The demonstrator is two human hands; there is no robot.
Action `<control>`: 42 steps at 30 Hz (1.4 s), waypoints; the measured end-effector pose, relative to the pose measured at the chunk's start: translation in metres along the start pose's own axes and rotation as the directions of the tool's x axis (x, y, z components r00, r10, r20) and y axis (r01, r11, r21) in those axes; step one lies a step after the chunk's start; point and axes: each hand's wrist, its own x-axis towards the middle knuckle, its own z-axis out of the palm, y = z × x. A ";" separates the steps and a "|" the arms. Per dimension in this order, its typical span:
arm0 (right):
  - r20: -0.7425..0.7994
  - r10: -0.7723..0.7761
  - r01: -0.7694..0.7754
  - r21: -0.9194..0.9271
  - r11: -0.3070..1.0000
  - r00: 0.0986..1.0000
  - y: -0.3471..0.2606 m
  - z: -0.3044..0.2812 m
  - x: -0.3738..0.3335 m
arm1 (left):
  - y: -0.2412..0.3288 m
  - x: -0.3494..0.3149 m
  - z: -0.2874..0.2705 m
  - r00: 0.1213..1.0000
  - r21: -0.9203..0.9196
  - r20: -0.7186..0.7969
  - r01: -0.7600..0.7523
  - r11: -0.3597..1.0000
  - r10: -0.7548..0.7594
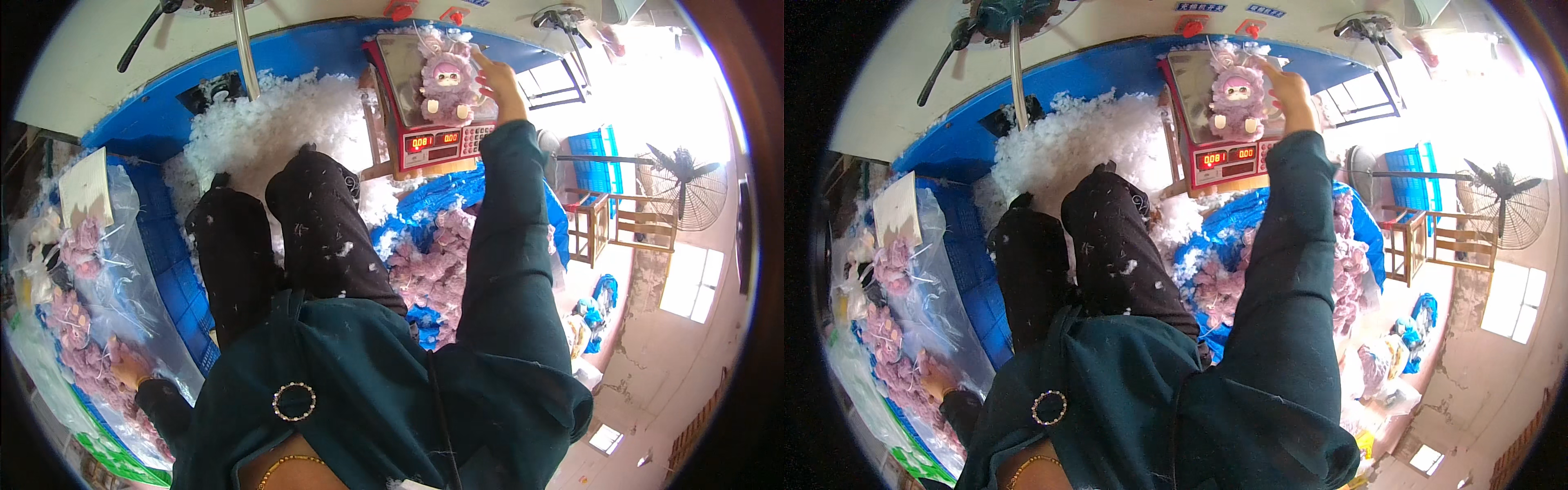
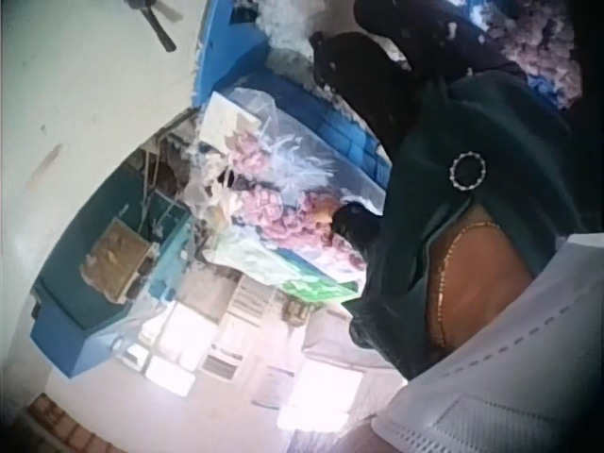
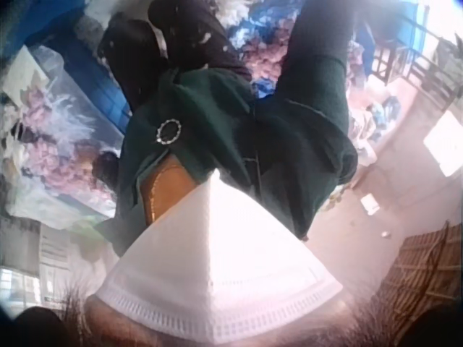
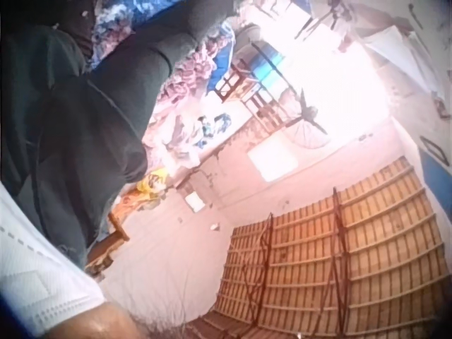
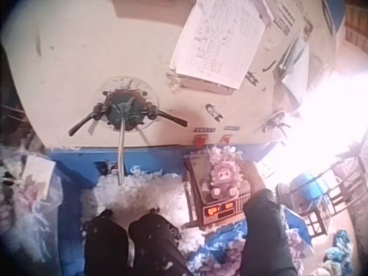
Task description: The person repeatedly takes pink fluffy material, wraps it around a central rod on a machine, and then removes the formed fluffy bundle. They place the finished bundles into a plastic bag. The process is repeated multiple times throughout the clip.
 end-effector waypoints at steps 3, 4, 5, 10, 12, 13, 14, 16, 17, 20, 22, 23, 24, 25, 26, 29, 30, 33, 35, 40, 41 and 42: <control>0.183 -0.103 0.176 -0.441 0.880 0.978 -0.022 0.050 -0.005 | -0.062 0.027 0.004 0.981 -0.247 -0.097 -0.185 0.951 0.166; 0.218 -0.139 0.231 -0.487 0.843 0.966 -0.014 0.059 -0.011 | -0.059 0.031 0.011 0.988 -0.169 -0.106 -0.126 0.977 0.110; 0.264 -0.173 0.292 -0.524 0.800 0.949 -0.011 0.066 -0.017 | -0.056 0.033 0.011 0.992 -0.085 -0.118 -0.062 0.994 0.051; 0.296 -0.646 0.644 0.118 0.756 0.704 -0.050 0.075 -0.156 | -0.058 0.008 -0.007 0.857 0.422 -0.492 0.085 0.903 0.150; 0.304 -0.817 0.806 0.199 0.557 0.490 -0.069 0.069 -0.223 | -0.016 0.002 0.002 0.830 0.314 -0.539 0.039 0.949 0.145; 0.192 -0.926 0.896 0.249 0.367 0.326 -0.083 0.071 -0.251 | 0.019 -0.003 0.002 0.854 0.261 -0.518 0.110 0.959 0.043; 0.162 -0.956 0.945 0.181 0.274 0.246 -0.088 0.080 -0.267 | 0.048 -0.010 -0.002 0.865 0.214 -0.498 0.190 0.958 -0.060; 0.136 -0.965 0.967 0.085 0.238 0.226 -0.119 0.112 -0.282 | 0.015 -0.003 -0.007 0.891 0.171 -0.407 0.293 0.941 -0.203; 0.062 -0.961 0.962 0.017 0.272 0.271 -0.132 0.135 -0.282 | 0.015 -0.007 0.002 0.881 0.155 -0.445 0.250 0.956 -0.158; 0.043 -0.935 0.936 0.001 0.352 0.352 -0.152 0.163 -0.273 | 0.036 -0.016 0.016 0.863 0.127 -0.504 0.089 0.988 -0.013; 0.005 -0.937 0.937 0.041 0.348 0.348 -0.142 0.156 -0.275 | 0.040 -0.023 0.009 0.880 0.123 -0.464 -0.047 0.991 0.099; 0.026 -0.931 0.928 0.073 0.366 0.365 -0.133 0.148 -0.282 | 0.040 -0.022 0.003 0.889 0.087 -0.457 0.081 0.993 -0.032; 0.038 -0.924 0.920 0.084 0.382 0.380 -0.127 0.138 -0.290 | 0.040 -0.019 -0.001 0.886 0.040 -0.435 0.197 0.980 -0.160; 0.044 -0.910 0.907 0.070 0.415 0.413 -0.120 0.129 -0.292 | 0.060 -0.021 -0.010 0.939 -0.131 -0.313 0.106 0.986 -0.143; 0.016 -0.917 0.914 0.066 0.400 0.400 -0.120 0.127 -0.290 | 0.081 -0.025 -0.019 0.972 -0.316 -0.198 0.060 0.947 -0.128; -0.067 -0.921 0.914 0.170 0.368 0.383 -0.133 0.149 -0.291 | 0.038 0.019 -0.030 0.899 0.478 -0.431 0.154 0.865 0.078; -0.115 -0.938 0.941 0.121 0.315 0.328 -0.131 0.163 -0.286 | 0.042 0.033 -0.018 0.892 0.664 -0.419 0.172 0.728 0.170; -0.044 -0.952 0.946 0.131 0.297 0.304 -0.120 0.139 -0.287 | 0.169 0.008 -0.022 0.916 -0.022 -0.397 0.051 0.998 -0.056; -0.025 -0.964 0.949 0.183 0.256 0.265 -0.095 0.125 -0.286 | 0.199 0.005 -0.024 0.924 -0.055 -0.377 -0.089 0.995 0.062; 0.240 -0.715 0.754 -0.199 0.626 0.657 0.018 0.037 -0.259 | 0.257 -0.022 -0.022 0.922 -0.147 -0.365 -0.193 0.970 0.128; 0.325 -0.428 0.537 -0.464 0.705 0.843 0.032 0.002 -0.257 | 0.260 -0.023 -0.025 0.936 -0.199 -0.329 -0.196 0.960 0.123; 0.144 -0.313 0.321 -0.698 0.641 0.939 0.075 -0.021 -0.254 | 0.263 -0.021 -0.012 0.969 -0.341 -0.206 -0.203 0.918 0.138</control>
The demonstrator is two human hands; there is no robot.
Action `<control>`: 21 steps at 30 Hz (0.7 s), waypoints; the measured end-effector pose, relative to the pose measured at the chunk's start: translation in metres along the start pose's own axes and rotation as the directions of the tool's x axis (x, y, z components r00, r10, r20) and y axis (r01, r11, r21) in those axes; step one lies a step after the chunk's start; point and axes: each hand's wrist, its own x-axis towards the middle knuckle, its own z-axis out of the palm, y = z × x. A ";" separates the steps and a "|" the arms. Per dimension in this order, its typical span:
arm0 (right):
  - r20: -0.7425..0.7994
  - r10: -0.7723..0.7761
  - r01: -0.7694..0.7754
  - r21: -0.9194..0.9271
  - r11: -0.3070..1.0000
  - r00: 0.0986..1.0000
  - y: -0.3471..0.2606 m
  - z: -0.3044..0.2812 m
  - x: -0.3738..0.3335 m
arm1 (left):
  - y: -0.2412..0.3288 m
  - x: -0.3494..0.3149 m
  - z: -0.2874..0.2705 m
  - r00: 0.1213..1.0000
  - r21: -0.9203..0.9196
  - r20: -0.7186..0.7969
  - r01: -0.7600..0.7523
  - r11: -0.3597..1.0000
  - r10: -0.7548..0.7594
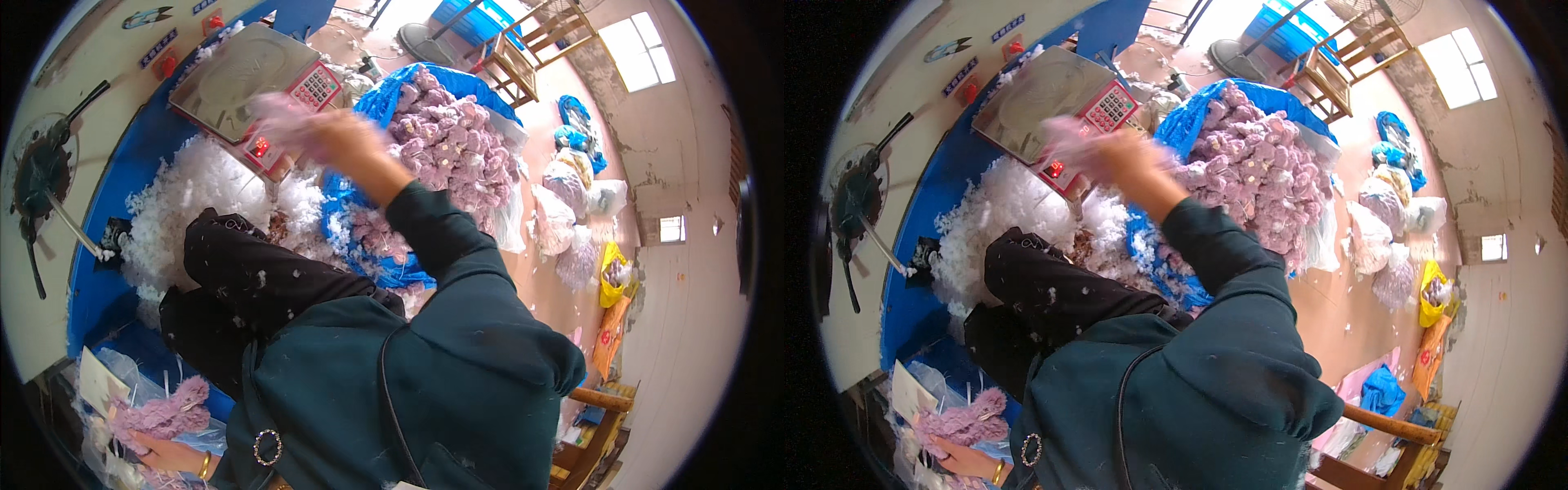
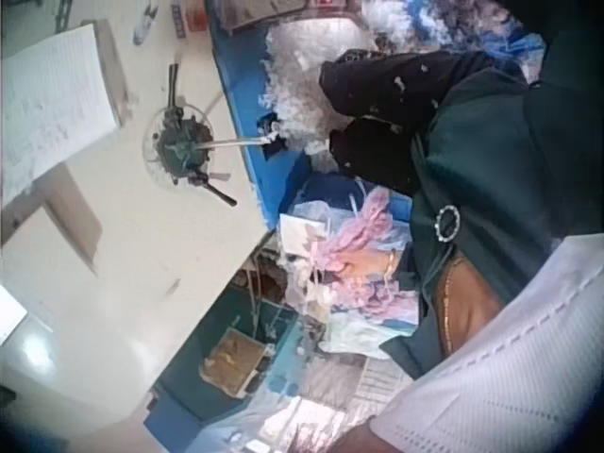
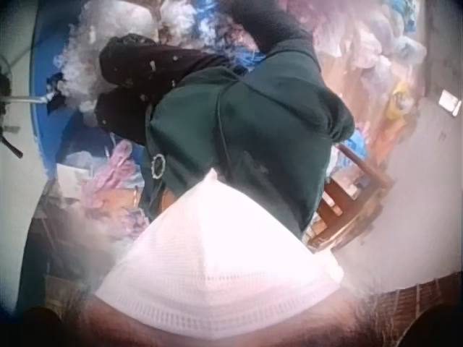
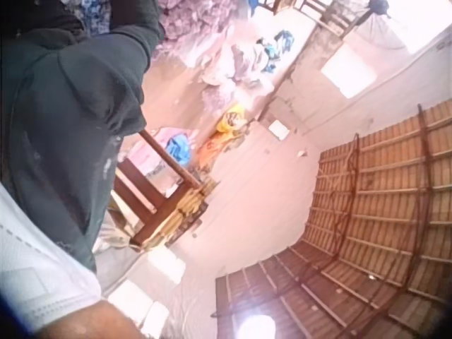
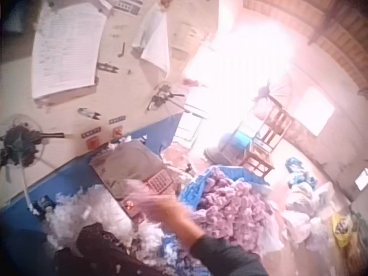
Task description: The person repeatedly takes pink fluffy material, wraps it around a central rod on a machine, and then removes the formed fluffy bundle. They place the finished bundles into a plastic bag. The process is repeated multiple times throughout the clip.
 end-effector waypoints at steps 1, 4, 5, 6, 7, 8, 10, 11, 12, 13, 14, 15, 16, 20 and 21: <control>-0.050 0.213 -0.219 -0.218 0.951 0.976 0.039 0.020 -0.009 | 0.011 -0.003 0.001 0.999 -0.015 0.053 -0.006 1.000 0.006; -0.061 0.497 -0.489 -0.317 0.813 0.866 0.060 0.007 -0.022 | 0.068 -0.036 0.015 0.995 -0.200 0.062 -0.058 0.978 0.072; 0.056 0.405 -0.385 -0.213 0.898 0.913 0.033 -0.005 -0.013 | 0.077 -0.039 0.022 0.991 -0.094 0.054 -0.114 0.989 0.120; 0.073 0.024 -0.031 0.098 0.995 0.997 0.006 -0.019 -0.012 | 0.088 -0.041 0.031 0.982 0.008 0.064 -0.177 0.984 0.176; 0.124 -0.118 0.077 0.290 0.954 0.985 -0.032 0.000 0.001 | 0.108 -0.050 0.038 0.953 -0.110 0.193 -0.217 0.970 0.235; -0.128 -0.243 0.270 0.607 0.747 0.962 -0.072 0.021 -0.010 | 0.130 -0.062 0.041 0.902 -0.229 0.309 -0.236 0.944 0.300; -0.360 -0.660 0.629 0.746 0.221 0.659 -0.165 0.019 -0.015 | 0.164 -0.078 0.055 0.886 -0.315 0.325 -0.228 0.921 0.331; -0.381 -0.694 0.683 0.696 0.220 0.611 -0.195 0.012 -0.028 | 0.170 -0.084 0.062 0.877 -0.407 0.319 -0.215 0.888 0.359; -0.376 -0.646 0.656 0.707 0.263 0.665 -0.217 0.013 -0.033 | 0.177 -0.088 0.066 0.877 -0.430 0.303 -0.222 0.875 0.372; -0.378 -0.596 0.630 0.719 0.294 0.709 -0.234 0.017 -0.031 | 0.181 -0.093 0.070 0.880 -0.450 0.279 -0.235 0.862 0.385; -0.426 -0.587 0.659 0.706 0.259 0.688 -0.243 0.018 -0.026 | 0.184 -0.096 0.071 0.885 -0.465 0.250 -0.246 0.850 0.393; -0.474 -0.577 0.687 0.690 0.226 0.665 -0.248 0.018 -0.021 | 0.183 -0.094 0.072 0.906 -0.517 0.276 -0.142 0.844 0.321; -0.519 -0.566 0.715 0.672 0.194 0.641 -0.251 0.019 -0.018 | 0.179 -0.087 0.072 0.919 -0.563 0.307 -0.034 0.826 0.248; -0.597 -0.495 0.710 0.702 0.057 0.631 -0.254 0.028 -0.018 | 0.181 -0.086 0.072 0.919 -0.549 0.344 0.029 0.836 0.195; -0.516 -0.483 0.613 0.788 0.057 0.708 -0.254 0.031 -0.018 | 0.180 -0.088 0.072 0.915 -0.538 0.327 -0.025 0.843 0.236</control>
